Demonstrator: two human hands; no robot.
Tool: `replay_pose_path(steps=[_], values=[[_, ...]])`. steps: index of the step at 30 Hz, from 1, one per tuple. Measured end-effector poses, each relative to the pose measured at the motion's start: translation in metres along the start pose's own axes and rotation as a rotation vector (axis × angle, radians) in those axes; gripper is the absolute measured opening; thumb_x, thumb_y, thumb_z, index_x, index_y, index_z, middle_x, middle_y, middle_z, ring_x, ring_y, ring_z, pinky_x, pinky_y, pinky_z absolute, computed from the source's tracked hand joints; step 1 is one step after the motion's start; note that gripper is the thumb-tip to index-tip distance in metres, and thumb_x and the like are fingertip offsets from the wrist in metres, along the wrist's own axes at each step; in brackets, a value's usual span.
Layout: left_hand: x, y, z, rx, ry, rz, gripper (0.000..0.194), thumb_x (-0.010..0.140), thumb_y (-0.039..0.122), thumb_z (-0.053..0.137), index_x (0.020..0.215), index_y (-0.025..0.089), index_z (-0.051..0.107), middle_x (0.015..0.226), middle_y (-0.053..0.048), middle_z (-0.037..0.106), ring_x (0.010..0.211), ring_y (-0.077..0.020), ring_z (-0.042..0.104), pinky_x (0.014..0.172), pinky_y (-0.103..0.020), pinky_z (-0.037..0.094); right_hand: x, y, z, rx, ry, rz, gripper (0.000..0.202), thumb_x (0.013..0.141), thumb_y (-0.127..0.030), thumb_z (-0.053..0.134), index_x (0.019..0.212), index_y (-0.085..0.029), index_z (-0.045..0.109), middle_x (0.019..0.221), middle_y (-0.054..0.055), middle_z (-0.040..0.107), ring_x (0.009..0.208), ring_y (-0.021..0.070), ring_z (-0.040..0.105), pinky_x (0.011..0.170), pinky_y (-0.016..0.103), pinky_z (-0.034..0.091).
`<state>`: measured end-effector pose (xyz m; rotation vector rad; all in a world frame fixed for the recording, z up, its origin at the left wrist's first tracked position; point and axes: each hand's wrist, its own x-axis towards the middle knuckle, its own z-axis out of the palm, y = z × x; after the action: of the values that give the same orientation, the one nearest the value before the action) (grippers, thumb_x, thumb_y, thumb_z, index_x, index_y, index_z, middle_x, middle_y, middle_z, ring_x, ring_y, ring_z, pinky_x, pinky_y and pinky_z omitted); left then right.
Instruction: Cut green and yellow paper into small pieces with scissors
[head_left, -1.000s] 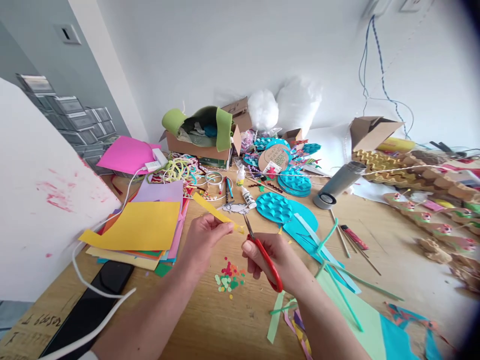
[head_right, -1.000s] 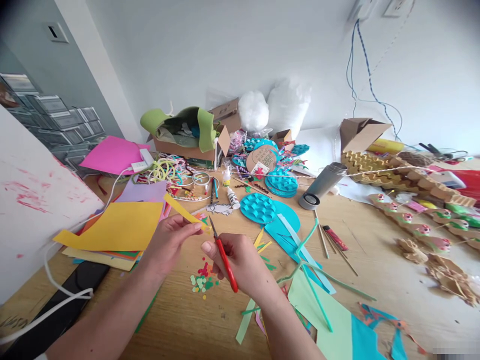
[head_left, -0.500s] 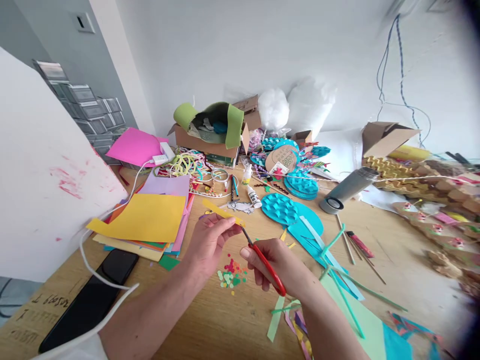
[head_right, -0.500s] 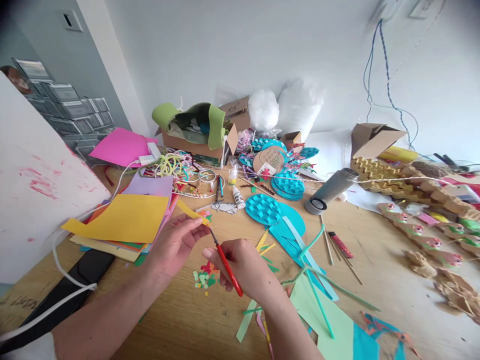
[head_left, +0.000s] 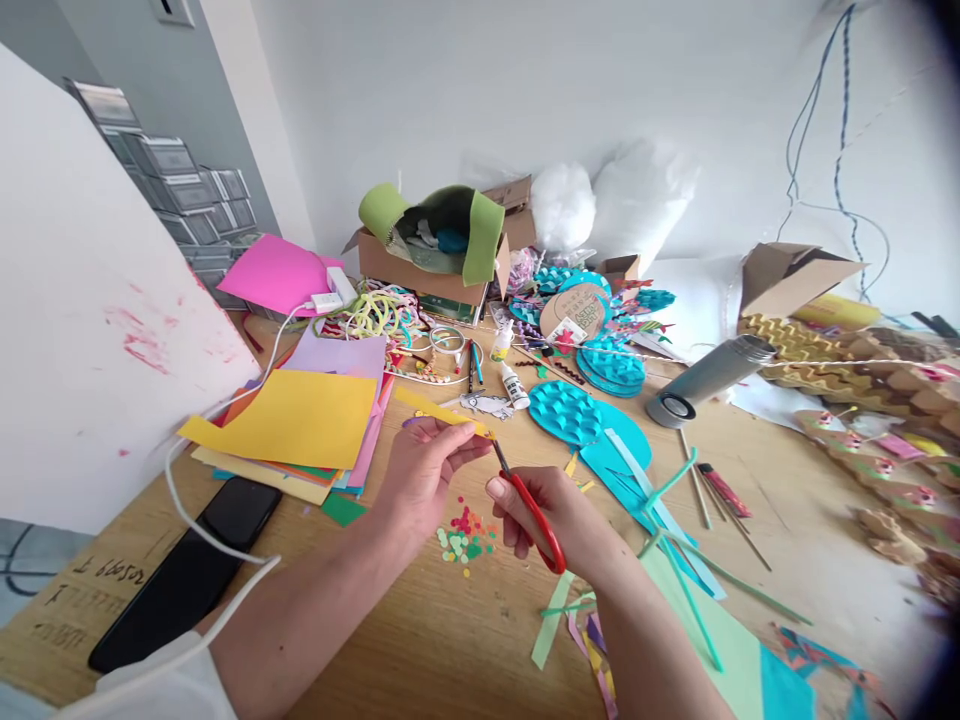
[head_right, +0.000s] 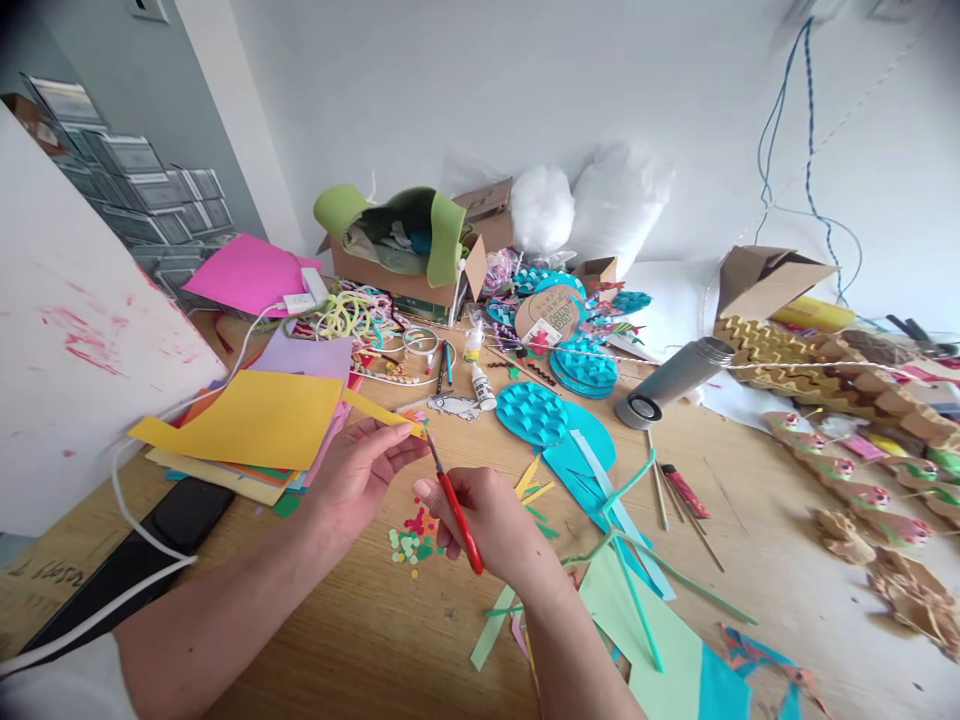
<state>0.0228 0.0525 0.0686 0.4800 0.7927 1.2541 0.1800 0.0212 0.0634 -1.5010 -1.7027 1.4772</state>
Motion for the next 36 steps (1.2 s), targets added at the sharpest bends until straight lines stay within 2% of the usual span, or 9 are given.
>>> replay_pose_path(steps=[5, 24, 31, 36], values=[[0.0, 0.0, 0.0, 0.022, 0.004, 0.017, 0.02, 0.059, 0.019, 0.081, 0.074, 0.011, 0.071, 0.068, -0.006, 0.073, 0.065, -0.0159, 0.067, 0.074, -0.032, 0.053, -0.001, 0.0, 0.0, -0.051, -0.005, -0.001, 0.045, 0.085, -0.059, 0.055, 0.067, -0.017, 0.055, 0.056, 0.004, 0.066, 0.044, 0.0134, 0.06, 0.041, 0.02, 0.04], [-0.006, -0.004, 0.007, -0.015, -0.047, -0.08, 0.017, 0.058, 0.017, 0.08, 0.065, 0.011, 0.066, 0.065, -0.005, 0.07, 0.064, -0.0181, 0.068, 0.072, -0.033, 0.053, -0.002, -0.012, 0.003, 0.057, 0.012, 0.014, 0.046, 0.08, -0.061, 0.061, 0.067, -0.017, 0.055, 0.052, 0.001, 0.061, 0.042, 0.013, 0.058, 0.041, 0.02, 0.039], [-0.007, -0.003, 0.006, 0.023, -0.103, -0.079, 0.014, 0.059, 0.018, 0.078, 0.068, 0.013, 0.068, 0.067, -0.005, 0.072, 0.065, -0.0191, 0.069, 0.072, -0.033, 0.053, -0.001, -0.01, 0.001, 0.068, 0.015, 0.014, 0.048, 0.081, -0.062, 0.059, 0.067, -0.016, 0.055, 0.051, 0.001, 0.06, 0.041, 0.0119, 0.057, 0.042, 0.02, 0.04], [-0.007, -0.003, 0.005, 0.03, -0.096, -0.065, 0.014, 0.059, 0.017, 0.079, 0.067, 0.013, 0.069, 0.067, -0.005, 0.071, 0.067, -0.0187, 0.068, 0.072, -0.031, 0.051, 0.0, -0.005, 0.004, 0.091, 0.007, -0.016, 0.049, 0.081, -0.063, 0.058, 0.068, -0.016, 0.056, 0.051, 0.001, 0.061, 0.041, 0.0117, 0.057, 0.04, 0.019, 0.039]])
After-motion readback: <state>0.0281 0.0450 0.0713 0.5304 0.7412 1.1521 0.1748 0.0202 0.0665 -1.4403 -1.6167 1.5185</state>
